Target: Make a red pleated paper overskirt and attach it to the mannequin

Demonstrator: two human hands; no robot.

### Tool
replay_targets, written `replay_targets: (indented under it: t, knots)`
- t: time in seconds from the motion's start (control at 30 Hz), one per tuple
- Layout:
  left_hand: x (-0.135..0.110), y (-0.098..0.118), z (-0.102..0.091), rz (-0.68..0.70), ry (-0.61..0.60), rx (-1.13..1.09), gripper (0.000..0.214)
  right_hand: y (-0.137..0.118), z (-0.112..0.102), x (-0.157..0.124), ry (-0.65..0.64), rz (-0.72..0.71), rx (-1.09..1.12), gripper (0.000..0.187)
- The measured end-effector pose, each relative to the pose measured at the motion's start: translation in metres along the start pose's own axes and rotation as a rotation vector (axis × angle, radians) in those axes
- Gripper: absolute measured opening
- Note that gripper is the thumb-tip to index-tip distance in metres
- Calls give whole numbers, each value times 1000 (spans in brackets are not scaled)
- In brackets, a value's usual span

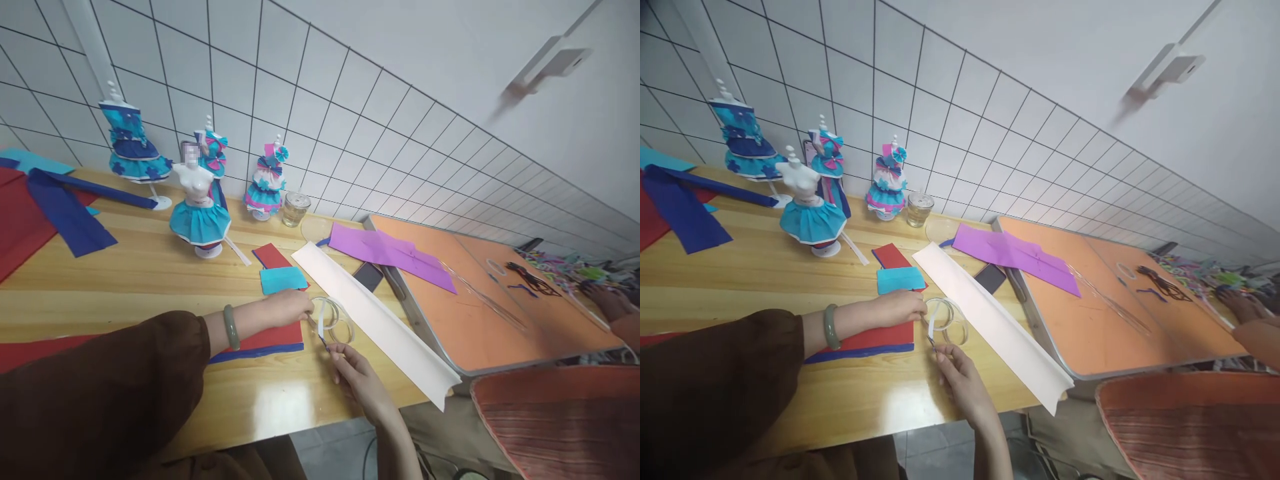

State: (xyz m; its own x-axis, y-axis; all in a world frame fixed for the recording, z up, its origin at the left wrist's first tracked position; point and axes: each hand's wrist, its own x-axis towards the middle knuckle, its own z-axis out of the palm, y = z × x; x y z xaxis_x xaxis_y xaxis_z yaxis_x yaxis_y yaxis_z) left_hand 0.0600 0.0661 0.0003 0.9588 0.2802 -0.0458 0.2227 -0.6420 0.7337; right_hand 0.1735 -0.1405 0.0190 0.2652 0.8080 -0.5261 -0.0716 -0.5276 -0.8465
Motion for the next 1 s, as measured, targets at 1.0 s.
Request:
replay_targets:
  t: [1.0]
  knots:
    - [27, 8, -8, 118, 59, 617, 25, 45, -81, 9, 922, -94, -925, 46]
